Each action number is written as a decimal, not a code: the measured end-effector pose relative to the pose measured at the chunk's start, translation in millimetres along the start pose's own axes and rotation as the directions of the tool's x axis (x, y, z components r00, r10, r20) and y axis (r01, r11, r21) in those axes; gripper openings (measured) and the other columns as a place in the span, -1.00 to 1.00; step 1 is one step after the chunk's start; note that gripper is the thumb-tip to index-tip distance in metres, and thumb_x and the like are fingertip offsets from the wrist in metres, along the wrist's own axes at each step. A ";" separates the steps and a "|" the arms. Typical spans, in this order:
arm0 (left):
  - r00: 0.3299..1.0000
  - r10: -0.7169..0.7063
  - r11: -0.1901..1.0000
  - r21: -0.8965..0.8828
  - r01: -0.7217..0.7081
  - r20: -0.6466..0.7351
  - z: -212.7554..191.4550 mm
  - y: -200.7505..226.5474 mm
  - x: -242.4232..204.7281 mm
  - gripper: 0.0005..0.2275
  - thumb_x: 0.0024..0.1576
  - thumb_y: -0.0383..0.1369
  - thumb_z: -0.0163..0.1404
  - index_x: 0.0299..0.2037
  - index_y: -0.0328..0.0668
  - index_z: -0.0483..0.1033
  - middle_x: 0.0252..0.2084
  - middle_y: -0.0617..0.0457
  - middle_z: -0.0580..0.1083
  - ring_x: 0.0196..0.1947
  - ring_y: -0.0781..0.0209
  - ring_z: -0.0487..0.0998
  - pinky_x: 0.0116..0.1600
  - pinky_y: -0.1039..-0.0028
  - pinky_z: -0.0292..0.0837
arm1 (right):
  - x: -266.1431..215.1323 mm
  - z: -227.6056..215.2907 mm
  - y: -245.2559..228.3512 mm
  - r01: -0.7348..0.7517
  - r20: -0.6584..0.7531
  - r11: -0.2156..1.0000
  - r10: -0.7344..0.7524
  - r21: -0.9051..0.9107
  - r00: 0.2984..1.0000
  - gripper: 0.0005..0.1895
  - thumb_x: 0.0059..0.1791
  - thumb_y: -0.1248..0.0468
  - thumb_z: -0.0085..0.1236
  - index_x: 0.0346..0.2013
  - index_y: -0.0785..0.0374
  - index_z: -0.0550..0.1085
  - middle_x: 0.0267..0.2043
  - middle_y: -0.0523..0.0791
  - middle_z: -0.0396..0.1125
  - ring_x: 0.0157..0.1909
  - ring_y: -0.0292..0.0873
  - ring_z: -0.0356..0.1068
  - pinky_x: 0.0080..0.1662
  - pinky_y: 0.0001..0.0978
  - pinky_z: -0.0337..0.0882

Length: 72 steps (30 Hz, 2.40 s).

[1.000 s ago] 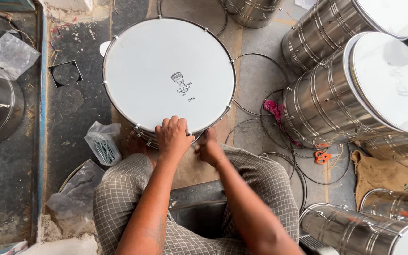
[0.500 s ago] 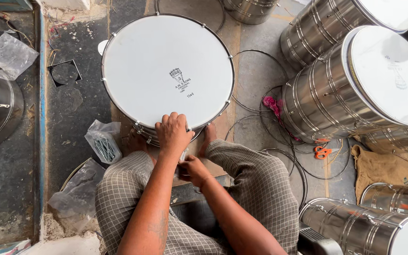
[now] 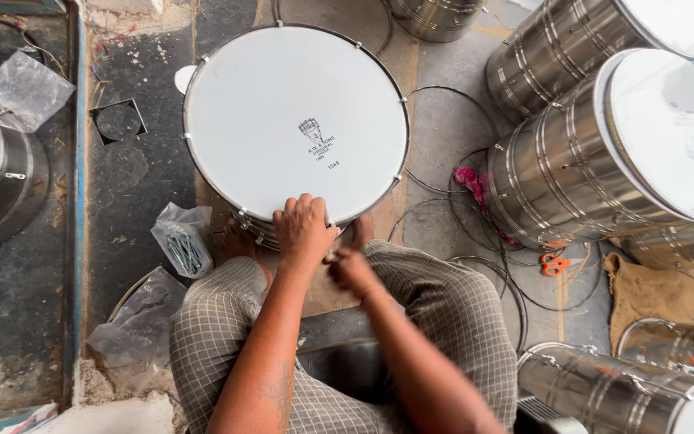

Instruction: The person uses a wrench to tighten the tension rods on a white drum head. They systematically move around the drum, adjusting each rod to secure the head to the metal shell.

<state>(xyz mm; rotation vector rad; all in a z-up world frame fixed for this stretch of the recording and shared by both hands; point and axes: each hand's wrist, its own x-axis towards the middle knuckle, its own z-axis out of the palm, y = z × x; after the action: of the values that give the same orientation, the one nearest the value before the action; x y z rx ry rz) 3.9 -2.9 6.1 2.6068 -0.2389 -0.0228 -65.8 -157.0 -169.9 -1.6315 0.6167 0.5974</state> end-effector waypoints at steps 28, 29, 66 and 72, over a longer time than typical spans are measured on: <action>0.752 -0.606 0.777 -0.394 0.490 -0.259 49.8 -181.0 37.8 -0.61 0.23 -0.13 -0.11 -0.06 -0.41 0.46 -0.05 -0.42 0.51 -0.03 -0.49 0.49 0.06 -0.09 0.35 | 11.5 -26.3 -61.0 0.643 -0.563 0.759 -0.489 0.103 0.667 -0.65 0.07 0.07 0.16 -0.33 0.31 0.37 -0.42 -0.22 0.23 -0.34 -0.31 0.16 -0.27 -0.38 0.27; 0.769 -0.584 0.793 -0.382 0.475 -0.258 56.0 -178.1 31.2 -0.60 0.24 -0.12 -0.12 -0.04 -0.41 0.45 -0.05 -0.45 0.50 -0.04 -0.52 0.47 0.06 -0.12 0.34 | 24.3 -35.9 -61.9 0.613 -0.609 0.789 -0.468 0.038 0.640 -0.59 0.08 0.07 0.20 -0.36 0.37 0.35 -0.44 -0.18 0.18 -0.35 -0.27 0.12 -0.29 -0.32 0.25; 0.968 0.204 0.977 -0.030 -0.210 -0.143 18.1 -7.0 -22.4 -0.64 -0.21 -0.14 0.36 -0.51 -0.01 0.37 -0.39 0.16 0.38 -0.27 0.11 0.40 -0.06 0.22 0.08 | -18.1 66.9 17.6 -0.045 0.023 0.822 0.039 0.568 0.999 -0.90 0.07 0.26 -0.02 -0.12 0.12 0.41 -0.37 -0.14 0.43 -0.44 -0.19 0.41 -0.37 -0.26 0.45; 0.971 0.195 0.978 -0.046 -0.203 -0.139 17.4 -3.7 -23.7 -0.65 -0.20 -0.15 0.35 -0.51 -0.01 0.37 -0.39 0.16 0.38 -0.26 0.11 0.40 -0.07 0.22 0.07 | 45.9 -57.3 6.0 0.379 0.090 0.656 -0.430 -0.652 0.898 -0.79 -0.06 0.16 0.17 -0.31 0.25 0.60 -0.39 0.00 0.49 -0.39 -0.05 0.45 -0.32 -0.11 0.46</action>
<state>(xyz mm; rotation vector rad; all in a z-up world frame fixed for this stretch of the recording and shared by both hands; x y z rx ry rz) -20.0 -4.3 -11.5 2.5007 -0.4435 0.2114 -34.3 -217.4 -197.9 -2.3852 0.0440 0.4348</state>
